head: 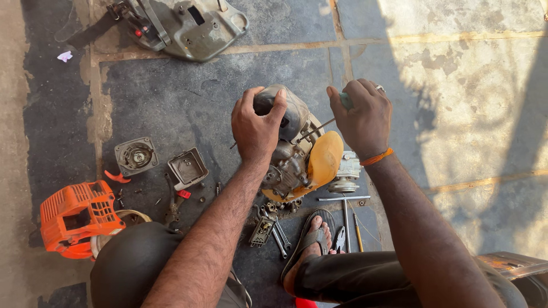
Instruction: The person uses a screwdriver to loosen and remove screws from the top cover of a small engine. They then lift off the cover and set it aside, exposing the internal components.
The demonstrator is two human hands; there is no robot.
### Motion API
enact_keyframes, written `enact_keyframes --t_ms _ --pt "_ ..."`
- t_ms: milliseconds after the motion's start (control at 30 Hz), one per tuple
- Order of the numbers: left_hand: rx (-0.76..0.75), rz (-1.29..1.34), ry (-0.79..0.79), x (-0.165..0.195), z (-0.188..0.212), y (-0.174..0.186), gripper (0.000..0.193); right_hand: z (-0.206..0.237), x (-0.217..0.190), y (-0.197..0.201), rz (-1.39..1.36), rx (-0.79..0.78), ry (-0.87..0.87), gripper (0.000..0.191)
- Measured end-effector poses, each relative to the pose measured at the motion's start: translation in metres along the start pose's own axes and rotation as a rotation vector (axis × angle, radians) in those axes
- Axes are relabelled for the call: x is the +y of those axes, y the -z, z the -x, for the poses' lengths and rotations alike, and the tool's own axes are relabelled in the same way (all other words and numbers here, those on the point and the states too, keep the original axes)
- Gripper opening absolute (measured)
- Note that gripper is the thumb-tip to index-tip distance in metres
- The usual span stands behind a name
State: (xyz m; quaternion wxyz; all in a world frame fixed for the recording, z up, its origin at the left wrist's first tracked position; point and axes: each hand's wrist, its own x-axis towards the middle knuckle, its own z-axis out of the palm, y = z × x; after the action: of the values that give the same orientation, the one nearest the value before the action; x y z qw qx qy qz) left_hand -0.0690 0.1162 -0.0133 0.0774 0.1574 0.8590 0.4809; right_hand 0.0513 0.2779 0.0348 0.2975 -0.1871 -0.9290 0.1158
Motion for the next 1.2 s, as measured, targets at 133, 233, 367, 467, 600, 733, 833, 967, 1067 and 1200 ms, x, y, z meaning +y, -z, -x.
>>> enact_keyframes --t_ms 133,233,367,467,600,733,833,967,1067,1200 --pt "0.038 0.014 -0.029 0.003 0.001 0.003 0.061 0.000 -0.013 0.006 0.107 -0.010 0.019 0.045" --pt "0.013 -0.030 -0.019 0.004 0.002 0.005 0.061 0.007 -0.041 0.007 0.424 -0.098 -0.144 0.031" --pt "0.034 -0.011 -0.023 0.005 0.002 0.007 0.060 0.010 -0.074 0.003 0.289 -0.012 -0.352 0.031" --pt "0.043 -0.005 -0.031 0.005 0.002 0.006 0.060 0.010 -0.083 -0.001 0.101 0.081 -0.441 0.037" --pt "0.044 0.007 -0.025 0.004 0.003 0.004 0.059 0.011 -0.076 -0.008 -0.059 0.136 -0.533 0.038" --pt "0.086 -0.017 -0.080 0.003 -0.005 0.000 0.058 0.008 -0.056 -0.018 -0.181 0.176 -0.504 0.038" --pt "0.042 0.043 -0.052 0.001 -0.010 0.000 0.060 0.009 -0.036 -0.018 -0.733 0.117 -0.456 0.045" --pt "0.014 0.045 -0.038 0.002 -0.013 -0.002 0.065 0.010 -0.023 -0.016 -0.840 0.086 -0.391 0.041" --pt "-0.001 0.014 -0.045 0.003 -0.009 -0.006 0.064 0.015 -0.021 -0.007 -0.900 0.076 -0.372 0.037" --pt "0.007 0.003 -0.058 0.002 -0.008 -0.009 0.064 0.011 -0.032 0.003 -0.742 0.110 -0.421 0.033"
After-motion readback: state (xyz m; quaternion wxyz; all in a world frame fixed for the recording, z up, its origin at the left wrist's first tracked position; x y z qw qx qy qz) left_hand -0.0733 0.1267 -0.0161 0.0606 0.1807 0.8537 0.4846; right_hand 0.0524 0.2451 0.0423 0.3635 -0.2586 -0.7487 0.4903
